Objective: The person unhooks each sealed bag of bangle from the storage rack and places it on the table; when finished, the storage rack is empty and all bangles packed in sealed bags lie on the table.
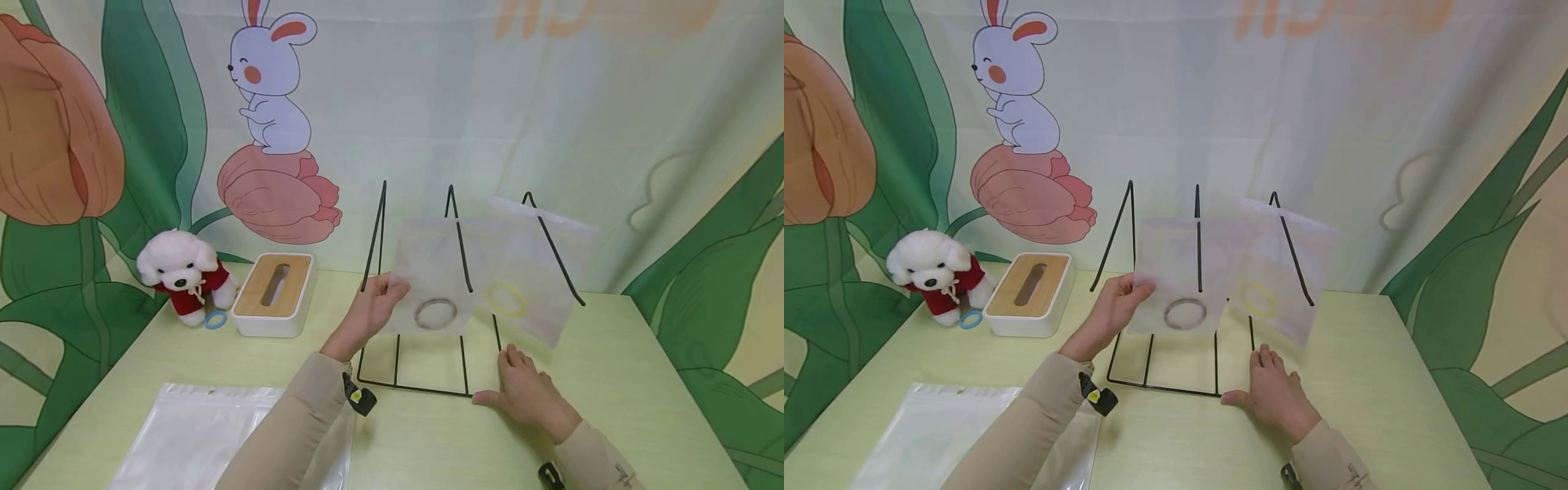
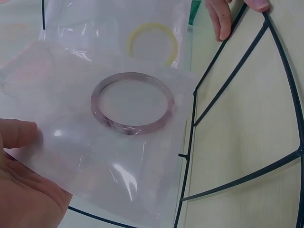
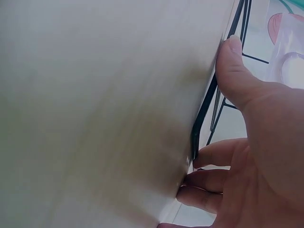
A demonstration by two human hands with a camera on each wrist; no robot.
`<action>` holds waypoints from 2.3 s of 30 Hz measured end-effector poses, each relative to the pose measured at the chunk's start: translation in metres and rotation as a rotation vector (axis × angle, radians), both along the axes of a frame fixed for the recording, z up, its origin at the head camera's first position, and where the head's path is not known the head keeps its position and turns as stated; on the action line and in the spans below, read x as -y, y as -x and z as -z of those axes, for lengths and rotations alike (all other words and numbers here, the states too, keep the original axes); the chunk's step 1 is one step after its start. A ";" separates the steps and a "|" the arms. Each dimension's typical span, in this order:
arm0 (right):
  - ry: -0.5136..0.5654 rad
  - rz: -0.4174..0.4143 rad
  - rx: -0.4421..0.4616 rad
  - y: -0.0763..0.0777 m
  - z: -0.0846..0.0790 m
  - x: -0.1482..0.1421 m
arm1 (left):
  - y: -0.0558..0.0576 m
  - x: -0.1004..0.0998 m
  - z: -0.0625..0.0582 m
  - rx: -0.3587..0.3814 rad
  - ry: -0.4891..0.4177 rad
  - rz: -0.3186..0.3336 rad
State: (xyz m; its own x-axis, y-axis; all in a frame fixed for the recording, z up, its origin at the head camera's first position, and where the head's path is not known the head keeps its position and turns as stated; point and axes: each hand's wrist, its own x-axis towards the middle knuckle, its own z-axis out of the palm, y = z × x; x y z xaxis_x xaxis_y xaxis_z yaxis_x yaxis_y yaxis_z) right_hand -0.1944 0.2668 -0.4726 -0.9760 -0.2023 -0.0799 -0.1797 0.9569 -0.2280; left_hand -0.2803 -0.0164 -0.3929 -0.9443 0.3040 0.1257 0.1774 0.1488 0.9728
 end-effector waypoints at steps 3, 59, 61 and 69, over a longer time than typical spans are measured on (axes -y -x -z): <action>0.000 -0.001 -0.001 -0.001 -0.001 0.000 | -0.001 0.000 -0.001 0.003 0.000 -0.007; -0.004 0.003 0.025 -0.001 -0.002 0.001 | -0.017 0.000 -0.002 -0.035 -0.022 0.000; -0.004 0.001 0.021 -0.001 -0.002 0.001 | -0.019 0.000 -0.002 -0.036 -0.025 0.002; -0.002 0.001 0.026 -0.001 -0.001 0.000 | -0.022 0.001 -0.001 -0.034 -0.041 0.008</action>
